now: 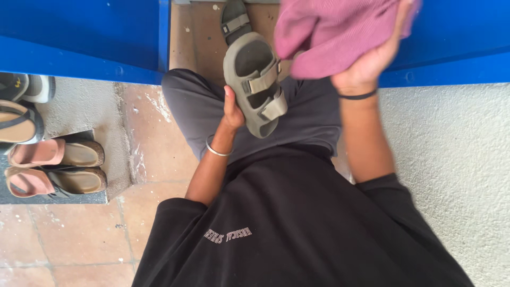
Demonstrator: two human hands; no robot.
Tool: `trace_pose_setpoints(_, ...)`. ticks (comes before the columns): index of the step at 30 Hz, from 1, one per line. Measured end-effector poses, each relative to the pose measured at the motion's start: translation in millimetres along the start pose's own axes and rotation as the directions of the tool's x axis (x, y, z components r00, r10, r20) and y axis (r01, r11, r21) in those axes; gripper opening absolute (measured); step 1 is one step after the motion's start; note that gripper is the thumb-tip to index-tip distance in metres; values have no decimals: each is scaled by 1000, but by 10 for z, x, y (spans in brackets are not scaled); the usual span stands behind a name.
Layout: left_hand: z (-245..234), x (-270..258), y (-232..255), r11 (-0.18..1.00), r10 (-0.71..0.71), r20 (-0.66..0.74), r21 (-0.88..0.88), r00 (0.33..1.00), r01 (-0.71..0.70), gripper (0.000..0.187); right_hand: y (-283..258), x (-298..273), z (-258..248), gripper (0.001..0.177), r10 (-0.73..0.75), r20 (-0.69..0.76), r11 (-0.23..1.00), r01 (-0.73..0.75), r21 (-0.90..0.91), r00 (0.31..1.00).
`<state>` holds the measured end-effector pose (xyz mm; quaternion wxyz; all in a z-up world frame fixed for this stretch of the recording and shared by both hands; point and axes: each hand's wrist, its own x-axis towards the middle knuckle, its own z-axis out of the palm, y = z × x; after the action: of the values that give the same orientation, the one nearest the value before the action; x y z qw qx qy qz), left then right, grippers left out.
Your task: The person sits on the floor and wipes a pair of white clogs with a pink cloth, then places them in a blue shoe cabinet. They proceed to wipe a pair of grey sandals and a pair of beige flip-flops with the same cloth, returning each pair to the cabinet after cleaning.
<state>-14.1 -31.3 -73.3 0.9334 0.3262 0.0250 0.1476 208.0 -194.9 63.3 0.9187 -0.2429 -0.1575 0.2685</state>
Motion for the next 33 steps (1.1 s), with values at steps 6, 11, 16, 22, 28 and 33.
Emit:
trace_pose_setpoints(6, -669, -140, -425, 940, -18, -26, 341, 999, 26, 83, 316, -353, 283, 60, 332, 663, -72, 719, -691, 671)
trace_pose_setpoints(11, -776, -111, -346, 401, 230, 54, 905, 972, -145, 65, 881, -673, 754, 44, 28, 424, 105, 419, -902, 905)
trace_pose_setpoints(16, -442, -174, 77, 649, 165, 37, 748, 986, -137, 54, 582, -402, 645, 36, 257, 491, 124, 476, -871, 832)
trace_pose_setpoints(22, -770, -227, -132, 363, 97, 176, 910, 980, -200, 51, 373, -235, 751, 47, 469, 529, 4, 597, -802, 707)
trace_pose_setpoints(28, -887, -266, -205, 106, 45, 311, 943, 949, -314, 61, 561, -176, 61, 40, 525, 350, 654, -104, -749, 776)
trace_pose_setpoints(33, 192, -12, 281, 682, 109, 148, 708, 983, -182, 75, 628, -224, 23, 33, 272, 214, 737, -60, -674, 938)
